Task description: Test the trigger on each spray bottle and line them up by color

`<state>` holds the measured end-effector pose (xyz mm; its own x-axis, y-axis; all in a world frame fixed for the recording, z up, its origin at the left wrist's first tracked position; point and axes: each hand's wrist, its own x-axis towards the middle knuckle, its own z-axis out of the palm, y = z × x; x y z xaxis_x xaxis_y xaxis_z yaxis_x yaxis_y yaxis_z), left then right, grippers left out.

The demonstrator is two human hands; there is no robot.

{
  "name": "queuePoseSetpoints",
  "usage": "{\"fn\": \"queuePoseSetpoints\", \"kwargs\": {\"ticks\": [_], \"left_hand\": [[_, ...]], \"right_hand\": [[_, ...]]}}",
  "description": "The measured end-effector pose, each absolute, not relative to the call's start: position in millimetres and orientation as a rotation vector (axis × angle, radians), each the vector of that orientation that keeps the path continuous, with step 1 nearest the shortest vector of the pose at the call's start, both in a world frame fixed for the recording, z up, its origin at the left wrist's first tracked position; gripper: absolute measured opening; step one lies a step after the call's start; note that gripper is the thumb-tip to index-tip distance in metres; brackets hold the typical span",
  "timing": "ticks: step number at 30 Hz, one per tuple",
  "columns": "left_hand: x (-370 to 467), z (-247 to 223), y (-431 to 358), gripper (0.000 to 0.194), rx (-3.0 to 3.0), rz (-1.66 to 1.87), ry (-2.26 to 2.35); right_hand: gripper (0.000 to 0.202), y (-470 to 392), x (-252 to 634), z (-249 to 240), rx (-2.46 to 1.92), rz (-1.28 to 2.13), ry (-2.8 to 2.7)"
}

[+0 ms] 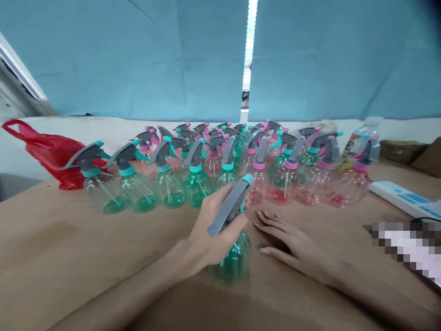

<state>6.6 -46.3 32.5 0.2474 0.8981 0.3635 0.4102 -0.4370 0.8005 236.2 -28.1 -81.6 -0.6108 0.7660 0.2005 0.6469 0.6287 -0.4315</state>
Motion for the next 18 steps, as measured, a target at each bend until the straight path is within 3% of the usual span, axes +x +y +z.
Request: {"fn": "queuePoseSetpoints", "kwargs": {"ticks": [5,10,18], "left_hand": [[-4.1,33.6,-52.6,0.003,1.929,1.117,1.167],[-30.3,35.1,-61.2,0.015,1.949,1.166,1.211],[-94.0,33.7,-85.4,0.033,2.002,1.206,1.424]], "right_hand": [[0.073,-46.7,210.3,-50.5,-1.195,0.606,-2.475],[0.084,-57.0,163.0,-32.0,-1.053,0.787,-2.377],[0.076,-61.4,73.9,-19.6,-0.912,0.868,-2.341]]}}
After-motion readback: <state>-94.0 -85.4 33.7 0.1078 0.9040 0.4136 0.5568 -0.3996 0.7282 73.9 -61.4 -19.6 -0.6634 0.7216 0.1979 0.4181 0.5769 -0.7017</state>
